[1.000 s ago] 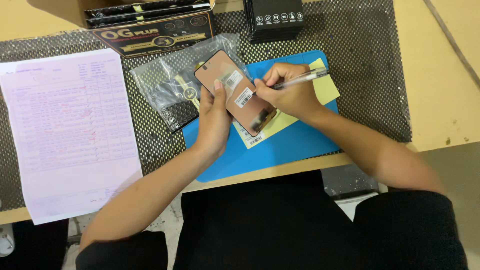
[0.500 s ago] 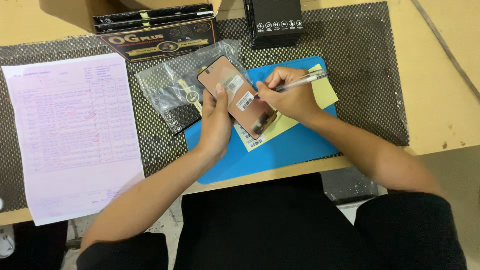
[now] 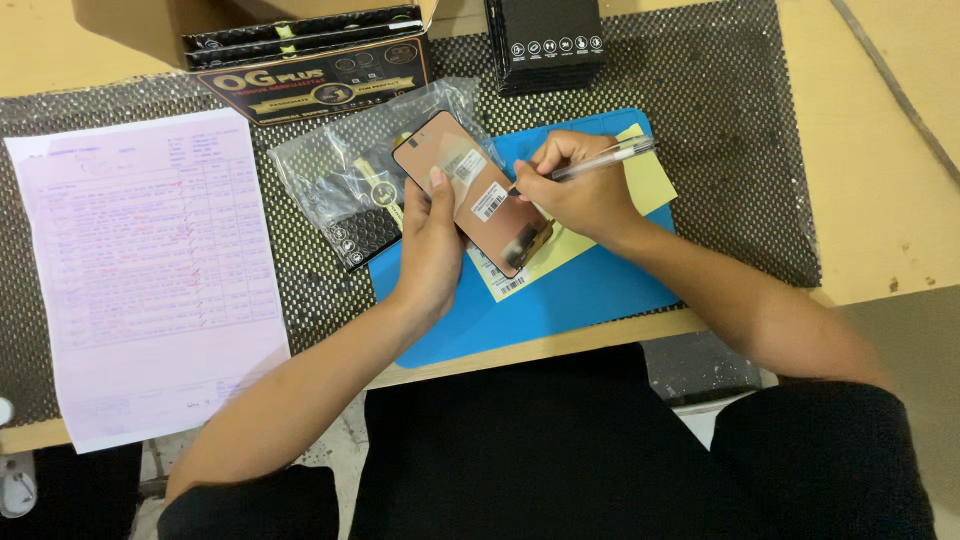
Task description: The person repeatedly picks up a smartphone screen, writes on its label with a pen, places it into a plastic sleeve, and then inserts the sleeve into a branded box. This sequence is performed multiple times with different screens.
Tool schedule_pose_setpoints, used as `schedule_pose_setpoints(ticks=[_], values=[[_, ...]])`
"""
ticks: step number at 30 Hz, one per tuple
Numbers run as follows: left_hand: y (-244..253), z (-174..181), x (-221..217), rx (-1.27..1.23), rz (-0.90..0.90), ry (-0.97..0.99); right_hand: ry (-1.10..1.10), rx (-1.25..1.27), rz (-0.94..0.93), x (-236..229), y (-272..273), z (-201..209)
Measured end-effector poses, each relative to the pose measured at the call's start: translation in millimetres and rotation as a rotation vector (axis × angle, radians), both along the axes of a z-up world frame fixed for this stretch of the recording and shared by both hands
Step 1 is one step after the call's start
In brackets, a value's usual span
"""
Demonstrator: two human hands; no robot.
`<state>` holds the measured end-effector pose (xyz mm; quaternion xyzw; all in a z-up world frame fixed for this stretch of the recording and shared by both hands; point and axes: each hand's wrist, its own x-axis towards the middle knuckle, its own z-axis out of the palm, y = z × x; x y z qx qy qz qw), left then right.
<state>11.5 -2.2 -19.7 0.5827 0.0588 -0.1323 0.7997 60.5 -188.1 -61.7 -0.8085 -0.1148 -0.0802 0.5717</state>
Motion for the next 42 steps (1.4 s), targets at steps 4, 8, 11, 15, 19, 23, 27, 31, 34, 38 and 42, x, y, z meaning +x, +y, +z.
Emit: schedule_pose_setpoints(ticks=[4,8,11,15,19,23,27,31,34,38,42], values=[[2,-12,0,-0.005,0.006,-0.004,-0.018,-0.022,0.000,-2,0,-1],[2,-33,6,-0.017,0.032,0.008,-0.054,-0.062,0.015,1,-3,-4],[1,-21,4,-0.011,0.033,0.022,-0.076,-0.076,0.022,0,-2,-1],[-2,37,-1,-0.010,-0.003,0.056,-0.118,-0.064,0.009,-2,0,-2],[4,-31,9,-0.140,0.054,0.000,0.006,0.117,0.075,3,-8,25],[10,-12,10,-0.205,0.050,-0.078,0.056,-0.220,0.051,12,-32,28],[11,-17,9,-0.074,-0.008,-0.200,0.134,-0.819,0.059,4,-34,52],[9,-8,6,0.007,-0.129,-0.311,-0.142,-0.834,-0.010,8,-37,41],[6,-26,8,0.022,-0.209,-0.406,-0.002,-0.018,0.292,9,-38,38],[4,-32,8,0.033,-0.277,-0.437,0.165,0.200,0.490,3,-32,43],[20,1,11,0.457,-0.149,-0.759,0.198,0.407,0.352,18,-40,26]])
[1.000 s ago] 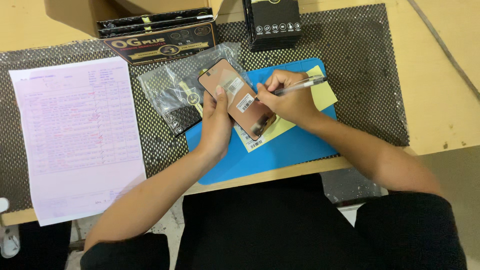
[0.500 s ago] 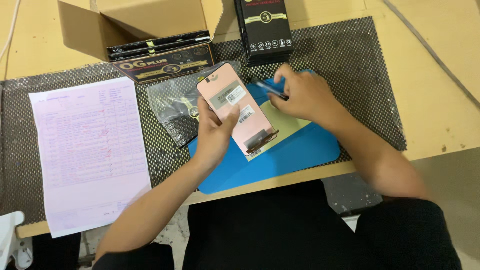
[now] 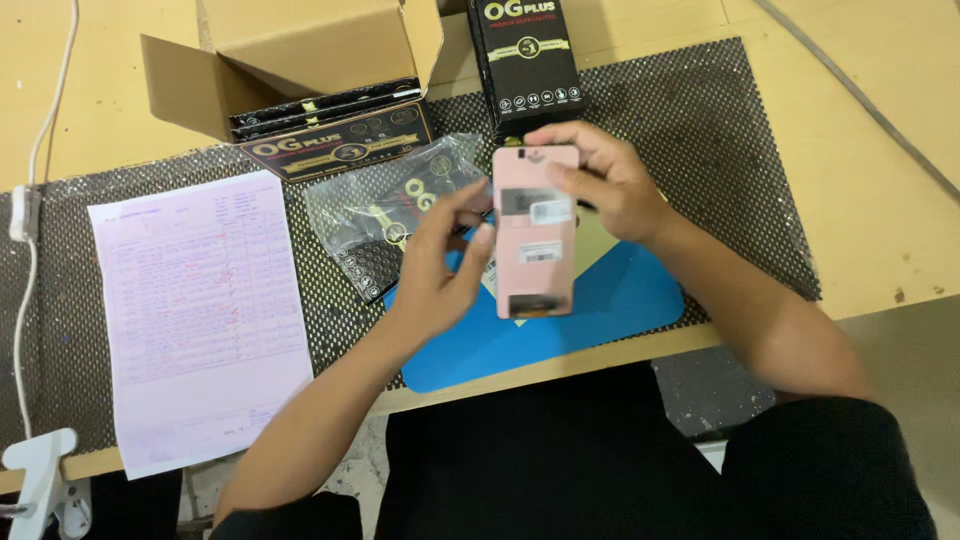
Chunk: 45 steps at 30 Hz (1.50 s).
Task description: The person repeatedly picks up a smartphone screen, writes on its label with a pen, places it into a plastic sleeve, and then inserts the sleeve into a branded box. This sequence is performed multiple times with different screens.
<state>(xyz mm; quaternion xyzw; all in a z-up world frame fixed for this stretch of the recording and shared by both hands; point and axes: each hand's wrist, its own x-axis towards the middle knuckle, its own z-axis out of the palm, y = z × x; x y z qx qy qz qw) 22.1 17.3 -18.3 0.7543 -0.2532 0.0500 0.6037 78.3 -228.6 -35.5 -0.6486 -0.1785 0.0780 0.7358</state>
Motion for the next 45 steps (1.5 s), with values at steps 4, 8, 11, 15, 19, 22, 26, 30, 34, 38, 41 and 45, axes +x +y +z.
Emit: schedule_pose_setpoints(ticks=[4,8,11,15,19,22,26,30,34,38,41,45], values=[[15,7,17,0.342,0.188,-0.312,0.045,-0.042,-0.164,4,-16,15],[25,-14,29,0.801,0.323,-0.301,0.066,0.046,-0.331,4,-18,20],[26,-13,29,0.797,0.362,-0.320,0.041,0.019,-0.321,2,-15,21],[24,-3,23,0.915,0.424,-0.398,0.003,0.002,-0.273,0,-13,20],[32,-21,31,1.024,0.450,-0.428,0.027,0.041,-0.309,5,-13,18],[30,-20,31,0.825,0.346,-0.356,0.010,0.074,-0.458,10,-14,15],[23,2,21,0.532,0.162,-0.354,-0.046,0.190,-0.557,11,-17,10],[18,9,16,0.427,0.050,-0.409,-0.125,0.118,-0.577,12,-21,8],[14,6,10,0.439,0.029,-0.351,-0.102,0.127,-0.526,9,-13,11],[10,14,4,0.401,-0.025,-0.142,-0.052,0.031,-0.485,6,-8,14],[9,25,1,0.402,-0.051,0.120,0.075,0.047,-0.451,4,-5,16],[11,24,5,0.436,-0.066,0.407,0.135,-0.050,-0.407,-2,2,18]])
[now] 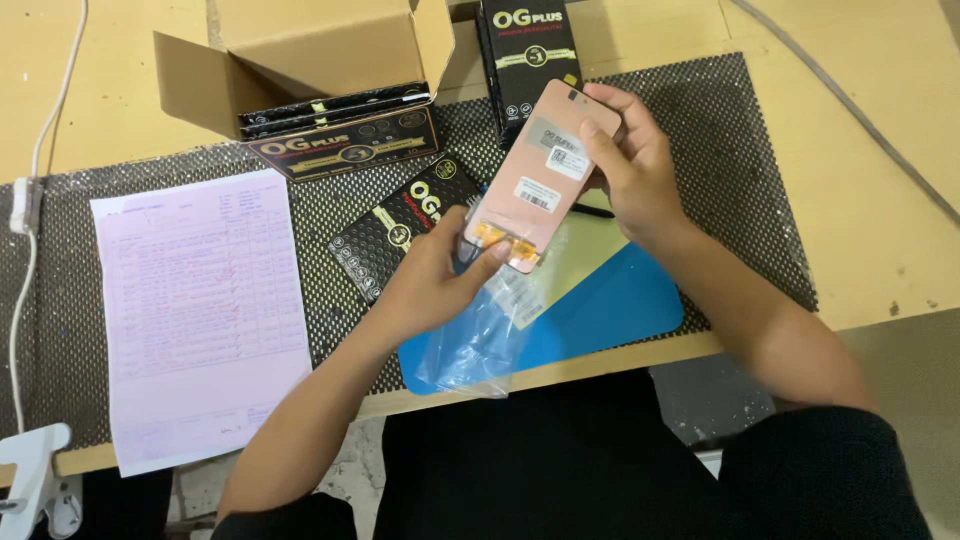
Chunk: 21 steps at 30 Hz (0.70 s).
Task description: The person repeatedly picks up a smartphone screen, writes on its label with a pen, places it into a plastic sleeve, and then inserts the sleeve into a branded box. This sequence is performed multiple times with different screens.
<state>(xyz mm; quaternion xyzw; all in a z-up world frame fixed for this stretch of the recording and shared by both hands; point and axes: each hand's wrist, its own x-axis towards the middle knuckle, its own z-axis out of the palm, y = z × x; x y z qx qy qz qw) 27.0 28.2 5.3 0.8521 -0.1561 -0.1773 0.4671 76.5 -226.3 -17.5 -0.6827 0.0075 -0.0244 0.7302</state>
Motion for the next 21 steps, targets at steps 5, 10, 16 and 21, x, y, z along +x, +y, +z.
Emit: schedule_pose_setpoints(ticks=[5,10,16,21], values=[[-2,-25,3,-0.298,0.167,-0.032,0.002,-0.039,0.243,-4,6,-18],[-5,-39,8,-0.425,0.270,-0.094,-0.037,-0.176,0.571,-15,14,-11],[-13,-16,3,-0.685,0.315,0.043,-0.026,-0.103,0.529,-13,11,-19],[-1,7,1,-0.555,0.173,0.120,-0.119,0.068,0.153,5,-13,-25]])
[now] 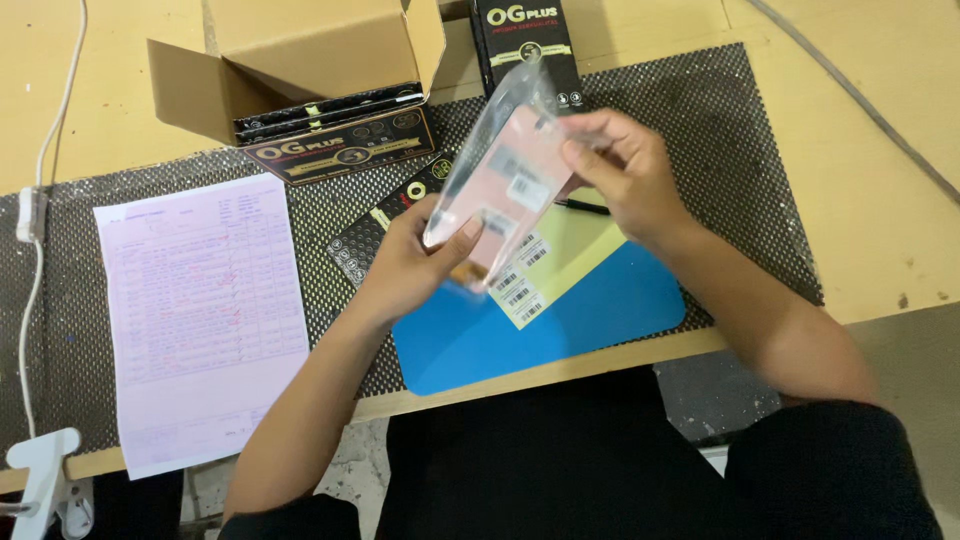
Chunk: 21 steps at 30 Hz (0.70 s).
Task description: The person repeatedly picks up a smartphone screen, writes on its label with a pen, places it into a plastic sleeve, and then inserts the sleeve into a branded box. This sequence is performed multiple times with different screens.
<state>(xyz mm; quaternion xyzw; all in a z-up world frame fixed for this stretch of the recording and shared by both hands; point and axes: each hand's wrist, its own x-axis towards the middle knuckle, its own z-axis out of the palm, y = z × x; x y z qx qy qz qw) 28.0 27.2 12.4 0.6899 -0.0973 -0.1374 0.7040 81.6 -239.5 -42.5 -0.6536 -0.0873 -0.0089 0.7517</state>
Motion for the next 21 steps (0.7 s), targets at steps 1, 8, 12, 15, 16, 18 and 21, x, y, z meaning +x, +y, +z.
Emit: schedule_pose_setpoints(ticks=[1,8,12,15,16,18,21], values=[[2,-2,3,0.002,0.000,0.003,0.003,0.002,0.000,-3,1,11],[7,-16,7,0.092,-0.043,-0.226,-0.071,-0.036,0.008,-12,7,43],[6,-14,5,0.241,0.016,-0.274,-0.028,-0.032,-0.053,-5,4,46],[5,-10,3,0.135,0.102,-0.197,-0.022,-0.154,-0.121,-1,-7,41],[5,-14,4,0.134,0.104,-0.197,-0.022,-0.155,-0.119,-1,-9,38],[6,-19,6,-0.208,0.111,-0.210,-0.011,-0.026,-0.141,2,-12,34],[5,-17,8,-0.331,0.160,-0.229,0.005,0.029,-0.133,2,-14,31]])
